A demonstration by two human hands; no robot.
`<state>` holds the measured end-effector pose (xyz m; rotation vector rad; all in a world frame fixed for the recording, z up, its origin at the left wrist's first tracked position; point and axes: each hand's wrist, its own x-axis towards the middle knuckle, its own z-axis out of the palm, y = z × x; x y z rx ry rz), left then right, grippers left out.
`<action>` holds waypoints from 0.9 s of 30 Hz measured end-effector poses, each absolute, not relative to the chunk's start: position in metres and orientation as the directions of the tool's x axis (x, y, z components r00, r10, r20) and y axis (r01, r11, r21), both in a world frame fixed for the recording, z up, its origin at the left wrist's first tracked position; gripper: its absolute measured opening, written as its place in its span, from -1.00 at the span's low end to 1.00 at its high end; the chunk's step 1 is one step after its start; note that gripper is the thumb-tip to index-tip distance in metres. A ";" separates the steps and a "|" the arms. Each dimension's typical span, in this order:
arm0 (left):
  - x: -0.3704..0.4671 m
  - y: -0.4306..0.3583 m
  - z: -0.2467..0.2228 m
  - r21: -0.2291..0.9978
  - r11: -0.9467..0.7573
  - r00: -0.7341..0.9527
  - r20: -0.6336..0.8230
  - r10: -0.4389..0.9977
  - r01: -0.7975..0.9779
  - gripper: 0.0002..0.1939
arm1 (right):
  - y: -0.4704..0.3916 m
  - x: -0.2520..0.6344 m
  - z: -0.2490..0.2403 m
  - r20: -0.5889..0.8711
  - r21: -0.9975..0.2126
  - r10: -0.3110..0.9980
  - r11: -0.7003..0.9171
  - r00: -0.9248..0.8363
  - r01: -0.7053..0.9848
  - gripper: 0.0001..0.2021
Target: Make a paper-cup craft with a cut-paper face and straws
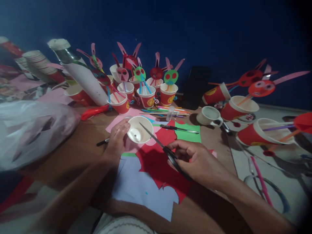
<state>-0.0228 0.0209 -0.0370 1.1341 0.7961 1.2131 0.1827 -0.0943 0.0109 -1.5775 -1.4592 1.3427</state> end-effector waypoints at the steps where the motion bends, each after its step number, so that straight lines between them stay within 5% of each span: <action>1: -0.023 0.021 -0.038 0.954 -0.058 0.207 0.123 0.971 -0.293 -0.83 | -0.095 0.182 0.011 -0.287 -0.911 0.951 -0.235 -0.112 0.340 -0.84; 18: -0.020 0.011 -0.037 0.982 -0.124 0.263 0.157 0.952 -0.139 -0.69 | -0.098 0.181 0.014 -0.243 -0.855 0.962 -0.152 -0.124 0.497 -0.97; 27: -0.023 0.014 -0.044 0.978 -0.168 0.297 0.199 0.934 -0.124 -0.61 | -0.097 0.178 0.013 -0.320 -0.871 0.938 -0.233 -0.138 0.432 -0.93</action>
